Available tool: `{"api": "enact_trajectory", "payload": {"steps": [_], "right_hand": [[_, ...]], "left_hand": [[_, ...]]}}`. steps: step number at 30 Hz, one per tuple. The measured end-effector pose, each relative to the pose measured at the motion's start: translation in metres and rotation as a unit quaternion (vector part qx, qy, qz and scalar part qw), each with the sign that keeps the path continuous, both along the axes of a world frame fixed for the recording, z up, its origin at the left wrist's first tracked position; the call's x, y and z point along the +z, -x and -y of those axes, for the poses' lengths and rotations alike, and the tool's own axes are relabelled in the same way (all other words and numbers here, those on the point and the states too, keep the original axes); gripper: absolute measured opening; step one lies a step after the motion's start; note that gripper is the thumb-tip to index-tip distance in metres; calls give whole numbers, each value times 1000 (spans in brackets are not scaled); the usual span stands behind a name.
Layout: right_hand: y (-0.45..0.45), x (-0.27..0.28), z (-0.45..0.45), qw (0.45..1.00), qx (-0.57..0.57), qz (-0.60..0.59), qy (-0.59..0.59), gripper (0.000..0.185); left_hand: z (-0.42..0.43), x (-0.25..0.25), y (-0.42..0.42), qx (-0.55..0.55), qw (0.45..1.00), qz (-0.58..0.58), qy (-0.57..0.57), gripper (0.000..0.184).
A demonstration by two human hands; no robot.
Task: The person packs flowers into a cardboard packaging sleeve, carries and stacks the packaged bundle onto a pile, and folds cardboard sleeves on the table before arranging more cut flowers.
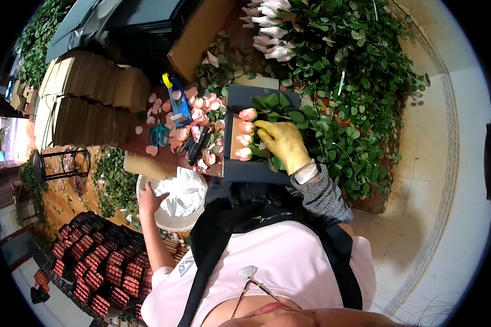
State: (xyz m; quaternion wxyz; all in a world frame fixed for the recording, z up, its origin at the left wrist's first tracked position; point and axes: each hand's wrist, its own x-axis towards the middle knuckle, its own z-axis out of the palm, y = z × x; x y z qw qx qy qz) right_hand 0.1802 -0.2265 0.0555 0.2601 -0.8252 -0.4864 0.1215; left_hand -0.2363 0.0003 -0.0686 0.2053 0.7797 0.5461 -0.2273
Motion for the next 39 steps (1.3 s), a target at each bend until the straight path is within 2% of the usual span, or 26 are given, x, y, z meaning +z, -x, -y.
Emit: {"api": "enact_trajectory", "payload": {"steps": [1, 3, 5, 6, 7, 8, 9, 11, 12, 13, 15, 16, 19, 20, 23, 25, 27, 30, 33, 34, 35, 37, 38, 39], "right_hand": [[8, 4, -3, 998, 21, -52, -27, 24], [24, 8, -11, 988, 38, -130, -70, 28], [28, 11, -11, 997, 4, -79, 3, 22], [30, 7, -9, 997, -2, -77, 4, 22], [29, -4, -6, 996, -22, -5, 83, 19], [29, -15, -4, 984, -41, 65, 163, 16], [30, -28, -2, 983, -48, 61, 166, 16], [23, -49, -3, 977, 67, 85, 184, 14], [20, -44, -6, 960, 97, 96, 245, 21], [17, -37, -2, 961, 87, 94, 245, 21], [13, -23, 8, 974, 156, 70, 148, 28], [11, -26, 7, 965, 168, 50, 196, 40], [9, -26, -1, 959, 162, 53, 228, 43], [7, -40, 5, 974, 153, 48, 160, 47], [8, -52, 10, 983, 134, 1, 128, 47], [9, -43, 12, 977, 158, 7, 142, 49], [6, -38, 13, 978, 170, 2, 118, 45], [12, -38, 9, 983, 132, -6, 126, 39], [14, -45, 10, 986, 122, 37, 109, 38], [14, -48, 11, 986, 123, 43, 101, 33], [12, -50, 15, 987, 120, 43, 100, 33], [8, -44, 16, 990, 100, -50, 90, 27], [7, -48, 15, 994, 36, -101, 14, 22], [3, -50, 8, 999, -29, -32, -25, 23]], "left_hand": [[8, 17, -20, -18, 996, 84, -26, 80], [20, 27, -81, -20, 978, 198, 62, 44], [41, 66, -158, -28, 961, 257, 98, 24], [50, 71, -184, -37, 948, 296, 112, 22], [58, 73, -205, -44, 932, 335, 127, 20], [65, 72, -222, -75, 909, 391, 122, 20], [69, 69, -233, -109, 883, 441, 118, 20], [71, 53, -253, -158, 890, 417, 95, 26], [72, 49, -257, -141, 899, 404, 96, 27], [72, 44, -261, -123, 907, 392, 95, 28], [73, 45, -259, -150, 904, 391, 83, 29], [74, 47, -259, -166, 901, 395, 68, 29], [75, 45, -261, -176, 898, 400, 59, 29], [75, 42, -260, -183, 890, 414, 56, 29], [73, 53, -259, -178, 891, 409, 90, 29], [75, 41, -255, -191, 886, 415, 83, 31], [76, 36, -255, -121, 887, 423, 138, 34], [73, 48, -256, -117, 885, 424, 149, 35], [78, 64, -261, -98, 879, 429, 186, 36], [81, 69, -261, -240, 861, 443, 71, 38], [83, 72, -260, -374, 814, 442, -47, 40], [84, 77, -263, -353, 824, 442, -19, 40], [83, 81, -265, -383, 820, 424, -44, 40], [82, 84, -267, -411, 814, 404, -70, 39]]}}
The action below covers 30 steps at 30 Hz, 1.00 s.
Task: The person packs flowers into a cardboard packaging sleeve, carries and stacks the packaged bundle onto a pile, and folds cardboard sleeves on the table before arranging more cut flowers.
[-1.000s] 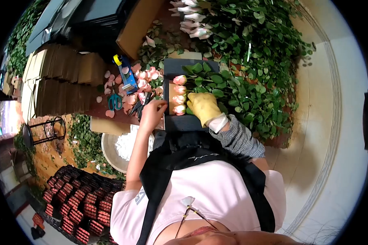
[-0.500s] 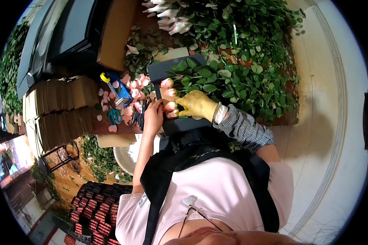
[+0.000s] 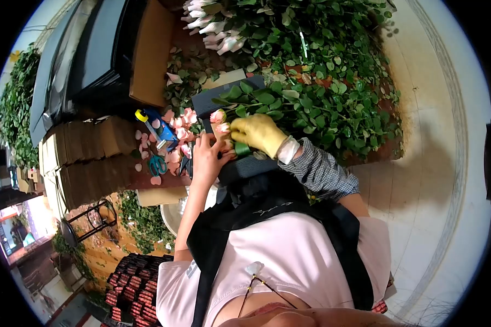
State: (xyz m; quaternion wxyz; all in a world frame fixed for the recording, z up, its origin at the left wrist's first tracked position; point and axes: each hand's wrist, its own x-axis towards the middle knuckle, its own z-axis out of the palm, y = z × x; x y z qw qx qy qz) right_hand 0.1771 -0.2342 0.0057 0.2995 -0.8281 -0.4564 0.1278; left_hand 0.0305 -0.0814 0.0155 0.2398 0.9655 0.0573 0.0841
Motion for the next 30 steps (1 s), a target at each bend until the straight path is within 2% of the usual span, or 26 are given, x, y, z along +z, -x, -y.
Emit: {"api": "enact_trajectory", "payload": {"steps": [2, 3, 6, 8, 11, 13, 14, 16, 18, 19, 20, 22, 24, 25, 26, 28, 29, 30], "right_hand": [[-4, -8, -4, 995, -31, 95, 27, 22], [-4, -5, -8, 993, 8, 67, 100, 18], [-3, -16, -12, 982, 101, 124, 102, 13], [0, -11, -5, 980, 113, 133, 92, 15], [1, -11, -8, 989, -16, 140, 42, 29], [-2, -11, -14, 987, -18, 139, 83, 33], [-4, -12, -17, 983, -25, 135, 123, 38], [-12, -12, -17, 982, 2, 150, 118, 38], [-22, -8, -11, 995, 71, 46, 60, 34], [-21, -11, -8, 998, 51, 38, 24, 31], [-19, -14, -6, 999, 42, 28, 10, 31], [-17, -6, -10, 996, 43, 36, 65, 33], [-15, -8, -10, 998, 41, 38, 38, 33], [-14, -9, -8, 999, 33, 39, 12, 33], [-13, -9, -7, 999, 29, 35, 13, 33], [-11, -4, -8, 998, 22, 31, 40, 32], [-11, -4, -7, 999, 24, 40, 21, 33], [-10, -5, -7, 999, 27, 42, 20, 33]], "left_hand": [[3, -2, 1, 5, 1000, -20, 14, 41], [6, 3, -1, -6, 1000, 9, -3, 41], [6, 1, -2, -24, 999, 36, -19, 42], [3, -6, 1, -38, 999, 9, -12, 43], [1, 0, -2, -38, 999, -14, -14, 46], [2, 2, -1, -34, 999, -21, -10, 46], [1, 4, -2, -40, 999, -7, 18, 44], [-5, 0, 0, -40, 998, 7, 45, 42], [-19, -30, 2, 11, 978, 87, 190, 29], [-21, -40, 4, 116, 929, 76, 343, 19], [-28, -48, 9, 191, 894, -22, 405, 21], [-29, -60, 8, 198, 810, -16, 552, 23], [-27, -71, 3, 215, 850, 12, 482, 23], [-25, -73, 0, 209, 841, 48, 496, 21], [-22, -74, -2, 220, 846, 34, 484, 19], [-11, -76, -7, 232, 797, 71, 553, 20], [-14, -83, -8, 210, 855, 51, 472, 24], [-12, -78, -9, 212, 854, 53, 472, 24]]}}
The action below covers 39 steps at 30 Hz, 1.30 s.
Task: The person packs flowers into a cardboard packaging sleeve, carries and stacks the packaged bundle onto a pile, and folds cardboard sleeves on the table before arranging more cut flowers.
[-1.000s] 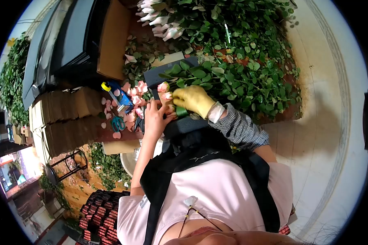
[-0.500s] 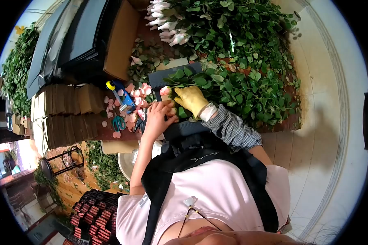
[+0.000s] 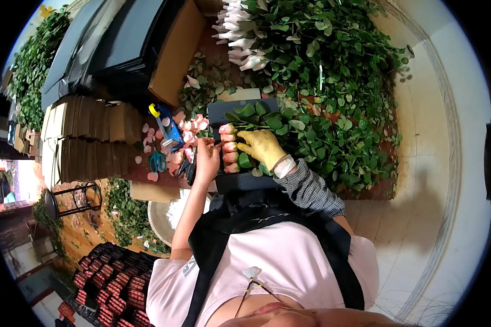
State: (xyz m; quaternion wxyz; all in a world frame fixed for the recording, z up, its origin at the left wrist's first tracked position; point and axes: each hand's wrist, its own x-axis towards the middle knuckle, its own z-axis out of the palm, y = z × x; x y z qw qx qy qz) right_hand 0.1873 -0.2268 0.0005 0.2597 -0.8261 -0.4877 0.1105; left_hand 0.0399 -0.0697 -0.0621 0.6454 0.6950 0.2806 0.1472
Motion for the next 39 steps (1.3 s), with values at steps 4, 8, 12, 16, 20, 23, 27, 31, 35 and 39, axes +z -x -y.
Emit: {"api": "enact_trajectory", "payload": {"steps": [4, 8, 12, 16, 20, 23, 27, 31, 35, 39], "right_hand": [[2, -7, -5, 997, 2, 82, 7, 34], [3, -6, -3, 997, -12, 77, 25, 31], [6, 12, -6, 994, 5, 69, 79, 33], [10, 47, -9, 999, -8, 13, -41, 28], [-2, 33, -13, 987, -18, -95, -130, 30], [1, 21, -13, 989, -42, -71, -119, 32], [8, 8, -25, 993, -50, 100, -23, 27], [12, 10, -23, 992, -53, 114, 10, 24], [13, 10, -32, 986, -41, 140, 84, 30], [19, 10, -31, 982, -57, 157, 87, 31]], "left_hand": [[2, 17, -5, 12, 1000, 17, -1, 28], [3, 17, -15, 41, 954, -84, -286, 44], [3, -26, -39, -3, 973, -119, -199, 63], [7, -14, -31, -11, 973, -126, -193, 55], [10, -16, -27, 2, 963, -125, -240, 51], [10, -19, -26, 2, 964, -139, -227, 50], [13, -15, -29, 13, 962, -146, -229, 49], [10, -6, -27, -3, 965, -122, -234, 43], [-20, 21, 9, 17, 991, -28, -129, 28], [-87, 51, 55, 115, 986, -61, -100, 26]]}}
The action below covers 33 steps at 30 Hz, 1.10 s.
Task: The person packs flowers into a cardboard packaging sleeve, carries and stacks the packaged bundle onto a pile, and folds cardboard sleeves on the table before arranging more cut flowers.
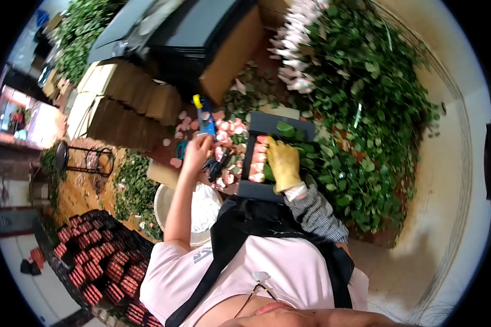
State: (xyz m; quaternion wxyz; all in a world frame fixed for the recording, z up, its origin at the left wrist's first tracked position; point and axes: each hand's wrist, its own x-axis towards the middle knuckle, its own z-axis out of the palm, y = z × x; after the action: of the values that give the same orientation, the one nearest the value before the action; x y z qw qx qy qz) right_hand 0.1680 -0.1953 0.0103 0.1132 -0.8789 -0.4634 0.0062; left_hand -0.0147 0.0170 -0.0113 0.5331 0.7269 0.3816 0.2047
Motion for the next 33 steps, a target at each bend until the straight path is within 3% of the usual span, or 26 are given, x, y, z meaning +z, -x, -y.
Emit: {"api": "enact_trajectory", "payload": {"steps": [1, 3, 5, 7, 9, 11, 13, 15, 18, 19, 21, 23, 24, 25, 26, 27, 28, 29, 30, 31, 32, 33], "right_hand": [[2, 13, 7, 997, 18, -27, -72, 35], [5, 24, 12, 991, -2, -84, -105, 39], [9, 35, 19, 973, 0, -112, -201, 37], [13, 46, 24, 958, 10, -135, -251, 39], [17, 50, 30, 934, 32, -199, -296, 40], [19, 52, 39, 935, 26, -199, -293, 40], [18, 60, 50, 942, 26, -169, -289, 40], [15, 61, 62, 946, 18, -183, -267, 41], [19, 62, 75, 948, -21, -193, -253, 40], [20, 58, 79, 948, -27, -194, -250, 40], [22, 56, 82, 948, -37, -195, -250, 40], [23, 59, 85, 937, -45, -211, -276, 40], [21, 56, 87, 936, -46, -209, -280, 40], [19, 52, 88, 939, -38, -208, -271, 40], [20, 49, 90, 942, -31, -209, -261, 40], [23, 50, 87, 942, -32, -207, -264, 40], [30, 51, 80, 871, -66, -390, -292, 41], [35, 52, 74, 764, -96, -558, -309, 44], [31, 47, 71, 731, -90, -621, -270, 50], [29, 34, 64, 733, -97, -621, -259, 52], [22, 4, 52, 793, -138, -549, -224, 51], [12, 3, 36, 846, -175, -469, -184, 50]], "left_hand": [[-30, 2, 11, 19, 995, -30, -98, 26], [-64, 54, 14, 111, 968, -63, -215, 23], [-127, 38, 22, 171, 931, -51, -317, 22], [-190, 5, 25, 180, 864, -150, -446, 45], [-234, -41, 20, 164, 875, -248, -382, 57], [-246, -58, 16, 76, 859, -391, -322, 58], [-265, -70, 18, 51, 844, -435, -309, 55], [-273, -82, 29, 85, 864, -342, -359, 53], [-260, -48, 26, 86, 870, -363, -321, 59], [-260, -51, 31, 101, 875, -294, -370, 61], [-253, -38, 35, 135, 896, -240, -348, 67], [-195, 18, 27, 183, 892, -194, -366, 81], [-193, 7, 32, 179, 896, -116, -390, 89], [-135, 54, 17, 165, 958, -82, -220, 94], [-94, 74, 12, 49, 997, 64, -15, 94], [-22, 137, -7, -21, 999, -23, 23, 96], [-4, 100, -11, -88, 990, 77, 73, 81], [25, 87, -18, -152, 984, 49, 84, 55], [49, 47, -24, -137, 984, 24, 114, 37], [64, 27, -31, -197, 971, 20, 131, 39], [82, -6, -43, -211, 976, -58, -15, 38], [86, -1, -51, -218, 964, -111, -109, 40]]}}
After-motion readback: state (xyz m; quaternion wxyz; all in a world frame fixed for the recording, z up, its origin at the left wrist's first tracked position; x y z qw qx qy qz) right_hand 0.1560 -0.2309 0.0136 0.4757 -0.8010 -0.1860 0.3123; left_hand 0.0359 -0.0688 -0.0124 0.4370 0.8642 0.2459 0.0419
